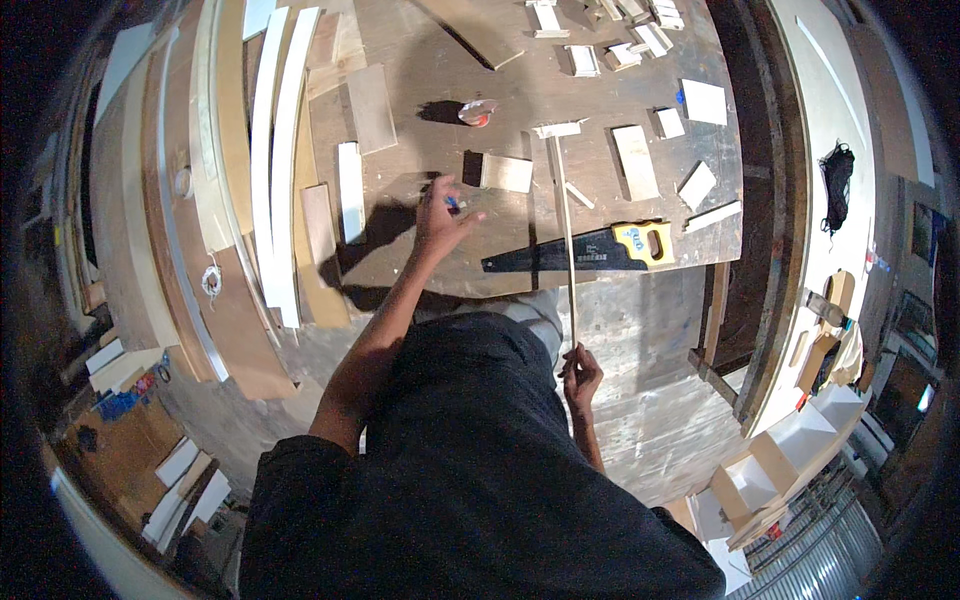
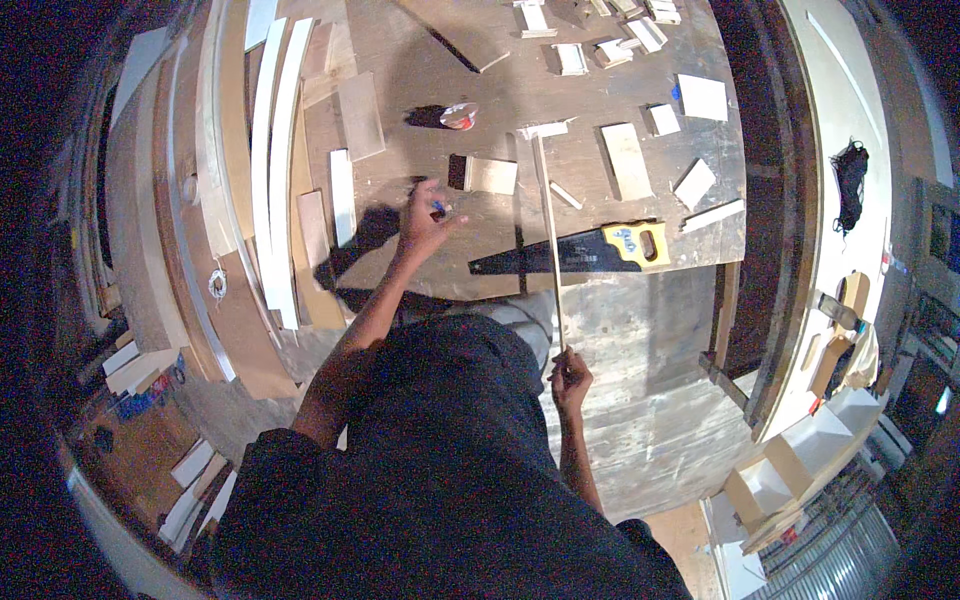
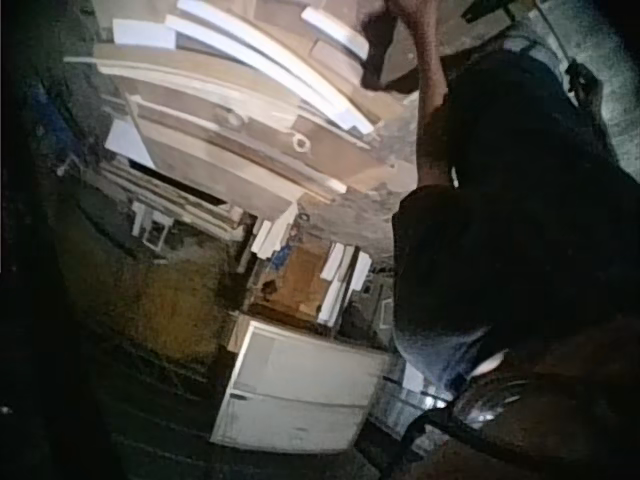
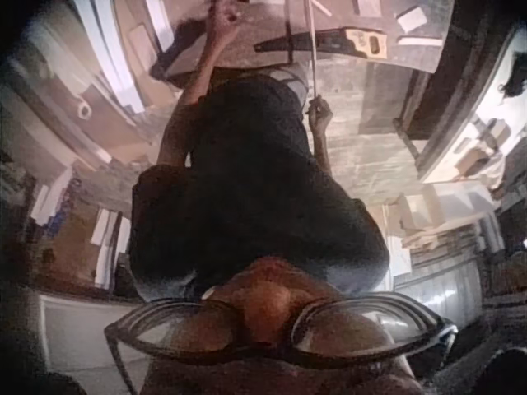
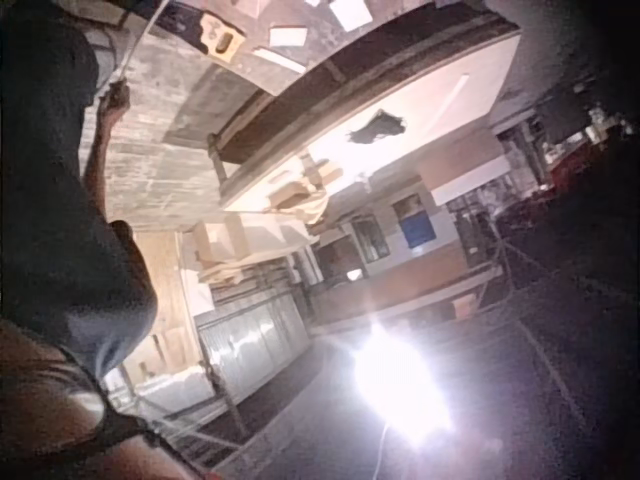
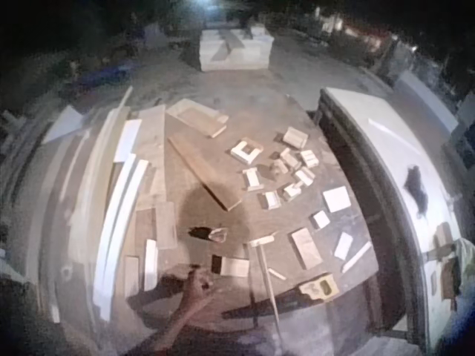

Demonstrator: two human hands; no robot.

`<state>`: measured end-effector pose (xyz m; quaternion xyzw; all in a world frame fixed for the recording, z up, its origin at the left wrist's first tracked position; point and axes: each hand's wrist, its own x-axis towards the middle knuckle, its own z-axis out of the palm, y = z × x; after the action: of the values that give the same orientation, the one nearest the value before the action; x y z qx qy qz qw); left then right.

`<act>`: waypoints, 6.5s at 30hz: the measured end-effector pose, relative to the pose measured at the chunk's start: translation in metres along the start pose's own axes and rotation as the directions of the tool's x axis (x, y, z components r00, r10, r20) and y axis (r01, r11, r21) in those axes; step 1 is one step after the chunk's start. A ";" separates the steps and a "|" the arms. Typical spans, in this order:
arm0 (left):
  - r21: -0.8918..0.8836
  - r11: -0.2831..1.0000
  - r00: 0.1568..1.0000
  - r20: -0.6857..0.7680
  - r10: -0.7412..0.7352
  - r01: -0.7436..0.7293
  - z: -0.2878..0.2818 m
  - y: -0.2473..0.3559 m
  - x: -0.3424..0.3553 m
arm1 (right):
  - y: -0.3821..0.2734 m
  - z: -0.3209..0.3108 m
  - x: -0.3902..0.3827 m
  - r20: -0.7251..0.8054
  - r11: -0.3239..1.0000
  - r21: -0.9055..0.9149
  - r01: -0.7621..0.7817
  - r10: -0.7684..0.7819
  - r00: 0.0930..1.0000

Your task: The person joins small wooden pieces together, uses a saw to cut a thin strip of wood, and applies wood glue to the surfaces to assemble a small structure.

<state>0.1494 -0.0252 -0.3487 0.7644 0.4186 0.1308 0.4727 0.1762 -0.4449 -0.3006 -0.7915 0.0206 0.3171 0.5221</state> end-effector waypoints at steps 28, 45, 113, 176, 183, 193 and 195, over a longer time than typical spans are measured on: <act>-0.087 0.994 0.998 -0.001 0.064 -0.063 0.046 0.009 0.038 | 0.024 0.063 -0.019 0.025 0.999 -0.042 -0.022 0.023 0.999; -0.022 1.000 1.000 0.009 0.014 -0.014 0.043 0.014 0.037 | 0.026 0.062 -0.016 -0.010 0.998 -0.057 -0.014 0.014 1.000; 0.033 0.994 0.992 -0.072 0.106 -0.104 0.052 0.009 0.036 | 0.027 0.068 -0.035 0.000 0.999 0.031 -0.020 0.020 1.000; 0.032 0.977 0.953 -0.215 0.213 -0.211 0.050 0.002 0.020 | 0.021 0.068 -0.038 0.006 0.977 0.138 -0.160 0.161 0.987; -0.278 0.952 0.989 0.037 0.142 -0.126 0.051 0.026 -0.003 | 0.014 0.060 -0.043 -0.070 0.999 0.006 -0.042 0.042 0.997; -0.680 0.695 0.888 0.440 0.132 0.234 0.043 0.117 0.018 | -0.032 -0.001 -0.051 0.012 0.992 -0.087 0.092 -0.091 0.996; -0.693 0.688 0.886 0.434 0.162 0.214 0.043 0.129 0.013 | -0.037 -0.010 -0.050 0.015 0.993 -0.077 0.090 -0.089 0.996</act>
<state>0.2498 -0.0676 -0.2659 0.5169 0.2182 0.0924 0.8226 0.1542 -0.4514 -0.2415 -0.8095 -0.0304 0.2985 0.5048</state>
